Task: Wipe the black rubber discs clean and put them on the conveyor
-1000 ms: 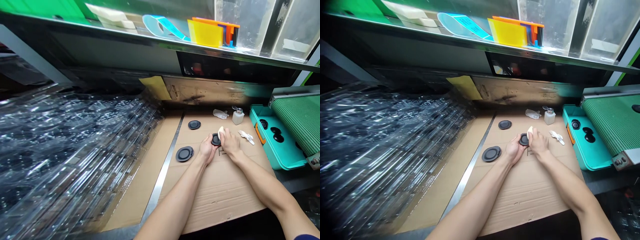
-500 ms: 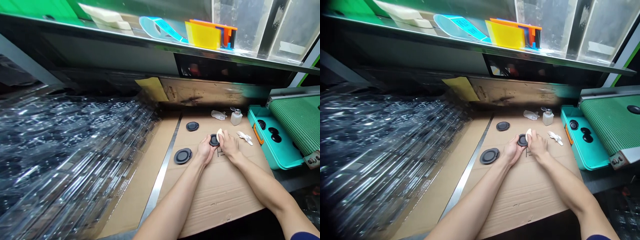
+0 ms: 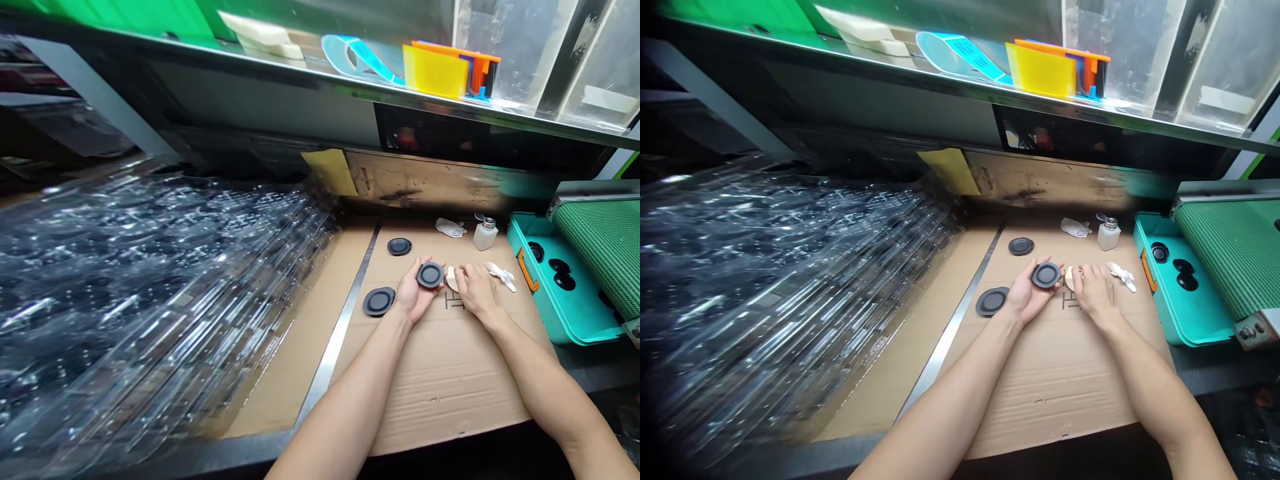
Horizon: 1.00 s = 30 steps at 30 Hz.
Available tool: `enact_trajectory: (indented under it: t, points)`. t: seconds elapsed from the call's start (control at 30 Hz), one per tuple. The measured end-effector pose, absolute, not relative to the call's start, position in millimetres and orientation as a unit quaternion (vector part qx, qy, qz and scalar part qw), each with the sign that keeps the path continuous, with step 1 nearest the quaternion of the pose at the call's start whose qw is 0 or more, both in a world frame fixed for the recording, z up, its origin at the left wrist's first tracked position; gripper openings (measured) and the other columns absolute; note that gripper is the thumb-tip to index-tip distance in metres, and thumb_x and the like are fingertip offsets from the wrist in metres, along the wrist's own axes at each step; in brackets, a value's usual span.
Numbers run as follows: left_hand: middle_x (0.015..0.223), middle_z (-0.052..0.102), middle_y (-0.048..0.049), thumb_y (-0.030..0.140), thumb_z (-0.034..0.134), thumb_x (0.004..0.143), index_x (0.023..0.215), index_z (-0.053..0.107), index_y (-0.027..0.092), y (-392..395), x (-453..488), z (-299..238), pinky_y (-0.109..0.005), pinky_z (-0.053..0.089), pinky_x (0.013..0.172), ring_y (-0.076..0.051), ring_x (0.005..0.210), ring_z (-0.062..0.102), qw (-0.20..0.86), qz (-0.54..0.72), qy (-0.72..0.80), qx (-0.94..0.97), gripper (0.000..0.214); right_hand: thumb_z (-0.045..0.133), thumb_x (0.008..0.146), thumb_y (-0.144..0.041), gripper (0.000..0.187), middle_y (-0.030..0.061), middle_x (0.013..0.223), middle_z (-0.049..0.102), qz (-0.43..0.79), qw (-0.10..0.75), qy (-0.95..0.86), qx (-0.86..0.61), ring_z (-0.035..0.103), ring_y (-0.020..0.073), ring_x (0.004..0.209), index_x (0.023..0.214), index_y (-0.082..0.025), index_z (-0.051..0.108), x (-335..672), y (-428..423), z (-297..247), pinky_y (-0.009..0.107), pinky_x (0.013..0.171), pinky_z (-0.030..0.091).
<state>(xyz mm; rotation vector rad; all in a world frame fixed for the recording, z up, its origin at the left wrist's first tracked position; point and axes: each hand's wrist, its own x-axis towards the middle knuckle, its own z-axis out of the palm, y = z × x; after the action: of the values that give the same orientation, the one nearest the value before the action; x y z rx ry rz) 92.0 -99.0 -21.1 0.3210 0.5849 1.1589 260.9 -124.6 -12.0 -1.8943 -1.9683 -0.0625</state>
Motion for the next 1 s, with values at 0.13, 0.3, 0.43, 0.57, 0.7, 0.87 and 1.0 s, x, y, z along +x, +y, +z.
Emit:
enact_trajectory:
  t: [0.13, 0.3, 0.43, 0.57, 0.7, 0.87, 1.0]
  points:
    - [0.119, 0.071, -0.0187, 0.051, 0.045, 0.1, 0.114, 0.063, 0.021, -102, 85, -16, -0.029, 0.046, 0.057, -0.022, 0.076, 0.067, 0.838, 0.468, 0.243, 0.139, 0.038, 0.045, 0.103, -0.034, 0.03, 0.0145, 0.119, 0.068, -0.144, 0.183, -0.658, -0.716, 0.054, 0.031, 0.111, 0.112, -0.02, 0.07, 283, -122, -2, 0.041, 0.092, 0.038]
    - [0.116, 0.069, -0.0258, 0.036, 0.04, 0.096, 0.111, 0.066, 0.01, -104, 83, -12, -0.034, 0.049, 0.061, -0.025, 0.079, 0.066, 0.856, 0.451, 0.226, 0.118, 0.04, 0.048, 0.099, -0.027, 0.028, 0.0207, 0.108, 0.07, -0.113, 0.101, -0.614, -0.775, 0.059, 0.0332, 0.104, 0.107, -0.012, 0.07, 318, -109, -2, 0.041, 0.086, 0.039]
    - [0.11, 0.07, -0.0244, 0.035, 0.043, 0.097, 0.112, 0.067, 0.008, -101, 83, -16, -0.032, 0.05, 0.061, -0.024, 0.079, 0.066, 0.85, 0.44, 0.259, 0.128, 0.039, 0.041, 0.103, -0.028, 0.031, 0.0128, 0.1, 0.071, -0.045, 0.196, -0.69, -0.696, 0.062, 0.0243, 0.096, 0.103, -0.016, 0.069, 315, -106, -1, 0.033, 0.085, 0.041]
    - [0.086, 0.07, -0.0188, 0.053, 0.038, 0.102, 0.102, 0.069, 0.009, -101, 85, -19, -0.028, 0.047, 0.05, -0.02, 0.064, 0.062, 0.849, 0.407, 0.3, 0.155, 0.053, 0.042, 0.102, -0.029, 0.027, 0.0086, 0.099, 0.07, 0.04, 0.288, -0.741, -0.605, 0.063, 0.0197, 0.09, 0.101, -0.018, 0.066, 287, -113, -3, 0.028, 0.081, 0.043]
    - [0.072, 0.067, -0.0139, 0.065, 0.031, 0.101, 0.094, 0.068, 0.01, -107, 92, -17, -0.025, 0.048, 0.045, -0.018, 0.056, 0.063, 0.829, 0.402, 0.335, 0.197, 0.066, 0.043, 0.101, -0.025, 0.025, 0.0077, 0.107, 0.07, 0.098, 0.312, -0.77, -0.547, 0.064, 0.0183, 0.095, 0.11, -0.019, 0.065, 266, -123, -9, 0.026, 0.085, 0.046]
    - [0.063, 0.066, -0.009, 0.062, 0.026, 0.104, 0.094, 0.066, 0.01, -115, 100, -9, -0.022, 0.047, 0.038, -0.015, 0.047, 0.061, 0.802, 0.406, 0.363, 0.244, 0.066, 0.047, 0.102, -0.03, 0.024, 0.008, 0.104, 0.071, 0.082, 0.314, -0.794, -0.514, 0.065, 0.0198, 0.095, 0.114, -0.021, 0.067, 258, -126, -14, 0.029, 0.086, 0.049]
    - [0.057, 0.064, -0.0069, 0.059, 0.026, 0.105, 0.09, 0.065, 0.01, -118, 107, -10, -0.021, 0.045, 0.036, -0.014, 0.042, 0.059, 0.767, 0.409, 0.402, 0.288, 0.065, 0.048, 0.103, -0.032, 0.024, 0.0063, 0.104, 0.071, 0.052, 0.267, -0.8, -0.534, 0.065, 0.0187, 0.087, 0.114, -0.023, 0.068, 256, -128, -13, 0.028, 0.075, 0.046]
